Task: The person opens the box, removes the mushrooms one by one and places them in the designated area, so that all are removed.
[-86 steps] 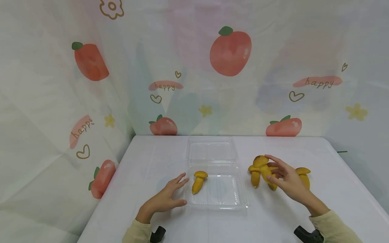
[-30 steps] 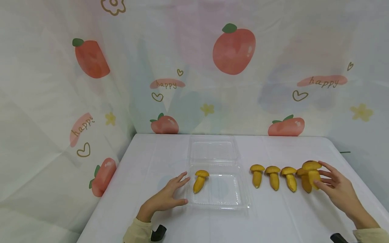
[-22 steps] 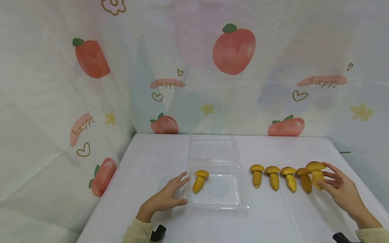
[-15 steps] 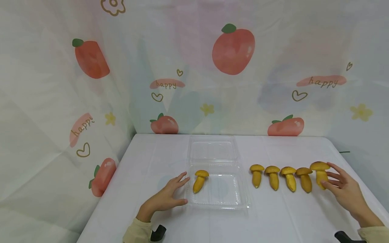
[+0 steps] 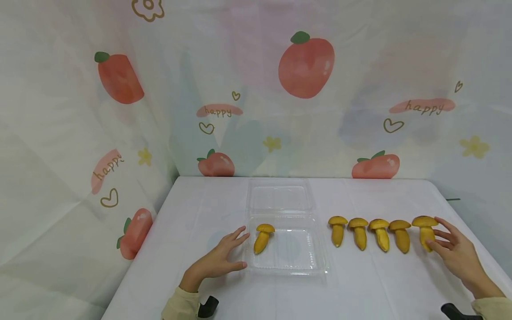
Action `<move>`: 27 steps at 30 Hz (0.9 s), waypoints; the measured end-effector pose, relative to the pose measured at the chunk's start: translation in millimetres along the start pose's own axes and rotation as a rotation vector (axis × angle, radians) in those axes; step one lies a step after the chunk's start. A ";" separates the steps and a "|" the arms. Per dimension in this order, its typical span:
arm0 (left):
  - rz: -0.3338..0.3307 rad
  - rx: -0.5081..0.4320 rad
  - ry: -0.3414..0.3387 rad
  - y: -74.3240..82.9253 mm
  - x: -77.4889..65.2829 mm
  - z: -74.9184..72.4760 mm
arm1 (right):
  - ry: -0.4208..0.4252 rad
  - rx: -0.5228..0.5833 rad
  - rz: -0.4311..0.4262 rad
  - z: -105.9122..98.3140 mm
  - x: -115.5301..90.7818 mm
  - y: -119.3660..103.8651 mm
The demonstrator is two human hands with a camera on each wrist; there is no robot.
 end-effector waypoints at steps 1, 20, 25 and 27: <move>-0.001 -0.001 0.001 -0.1 0.0 0.1 | -0.003 -0.001 0.008 -0.3 0.7 1.0; 0.008 0.010 0.007 -1.6 -0.3 0.1 | -0.051 -0.015 0.075 5.4 3.4 18.1; 0.007 0.011 0.005 -0.4 -0.7 0.0 | -0.048 -0.008 0.079 6.8 3.8 21.7; 0.007 0.014 0.005 -0.1 -0.8 -0.1 | -0.045 -0.006 0.073 7.6 4.0 22.8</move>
Point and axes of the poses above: each hand's wrist, its own x-axis towards the middle knuckle, its own z-axis out of the palm, y = z × x, the point moved 2 cm from there along x, towards the middle knuckle, and after that the axes turned 5 degrees about -x, right-handed, at the moved point
